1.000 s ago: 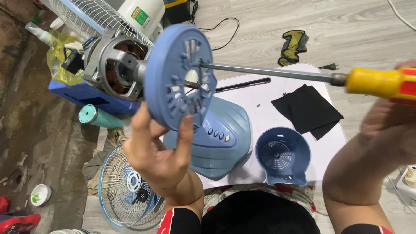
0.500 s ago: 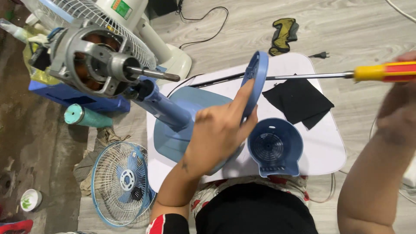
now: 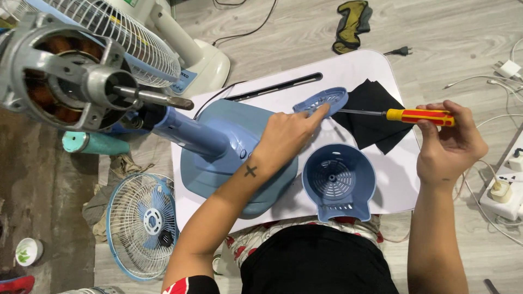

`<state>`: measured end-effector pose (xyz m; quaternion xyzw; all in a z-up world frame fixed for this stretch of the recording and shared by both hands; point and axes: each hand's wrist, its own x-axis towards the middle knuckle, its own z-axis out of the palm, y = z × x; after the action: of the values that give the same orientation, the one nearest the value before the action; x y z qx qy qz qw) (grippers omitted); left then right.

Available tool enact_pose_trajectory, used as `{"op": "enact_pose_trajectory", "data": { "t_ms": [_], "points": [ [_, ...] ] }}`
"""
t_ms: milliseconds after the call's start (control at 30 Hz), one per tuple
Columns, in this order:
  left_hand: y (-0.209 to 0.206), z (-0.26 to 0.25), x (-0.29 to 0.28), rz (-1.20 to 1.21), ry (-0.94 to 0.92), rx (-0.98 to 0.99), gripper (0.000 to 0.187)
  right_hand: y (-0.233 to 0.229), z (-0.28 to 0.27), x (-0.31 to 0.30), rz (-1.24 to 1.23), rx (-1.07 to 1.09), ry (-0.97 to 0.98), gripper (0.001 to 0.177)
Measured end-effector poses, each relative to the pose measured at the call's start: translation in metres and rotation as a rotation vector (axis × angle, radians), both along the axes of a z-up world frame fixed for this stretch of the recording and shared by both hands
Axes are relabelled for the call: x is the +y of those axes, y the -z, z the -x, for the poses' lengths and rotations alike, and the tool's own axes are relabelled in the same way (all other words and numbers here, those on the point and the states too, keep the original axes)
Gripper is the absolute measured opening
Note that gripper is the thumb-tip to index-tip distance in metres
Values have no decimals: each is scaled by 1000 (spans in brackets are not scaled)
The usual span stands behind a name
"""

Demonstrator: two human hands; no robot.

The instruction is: Disassembling and cleaning an electric fan motor using a screwdriver and cloth.

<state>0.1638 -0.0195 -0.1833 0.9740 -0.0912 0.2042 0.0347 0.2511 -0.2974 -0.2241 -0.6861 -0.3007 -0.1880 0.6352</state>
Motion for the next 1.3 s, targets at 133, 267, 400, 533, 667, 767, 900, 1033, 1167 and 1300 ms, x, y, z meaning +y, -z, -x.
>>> {"op": "enact_pose_trajectory", "data": {
  "t_ms": [133,267,400,533,667,767,900,1033,1167,1300],
  "points": [
    [3,4,4,-7,71,-28,45,12,3,-7,3,23,22,45],
    [13,5,6,-102,110,-2,39,14,7,-12,9,18,61,44],
    [21,6,5,-60,122,-9,38,21,5,-29,-24,5,67,42],
    [28,7,6,-107,98,11,39,25,6,-46,-46,-36,143,24],
    [31,7,7,-101,100,13,46,32,7,-52,-188,2,130,25],
    [31,6,6,-90,91,10,39,24,11,-39,-193,10,79,26],
    [24,5,13,-59,85,20,38,23,15,-31,-166,29,111,25],
    [7,6,29,-24,-2,-19,37,28,16,-36,-256,83,66,22],
    [-9,4,44,34,-117,-136,31,40,13,-45,-240,301,126,26],
    [-9,-4,55,-11,-217,-142,29,36,18,-44,-73,211,126,27]
  ]
}}
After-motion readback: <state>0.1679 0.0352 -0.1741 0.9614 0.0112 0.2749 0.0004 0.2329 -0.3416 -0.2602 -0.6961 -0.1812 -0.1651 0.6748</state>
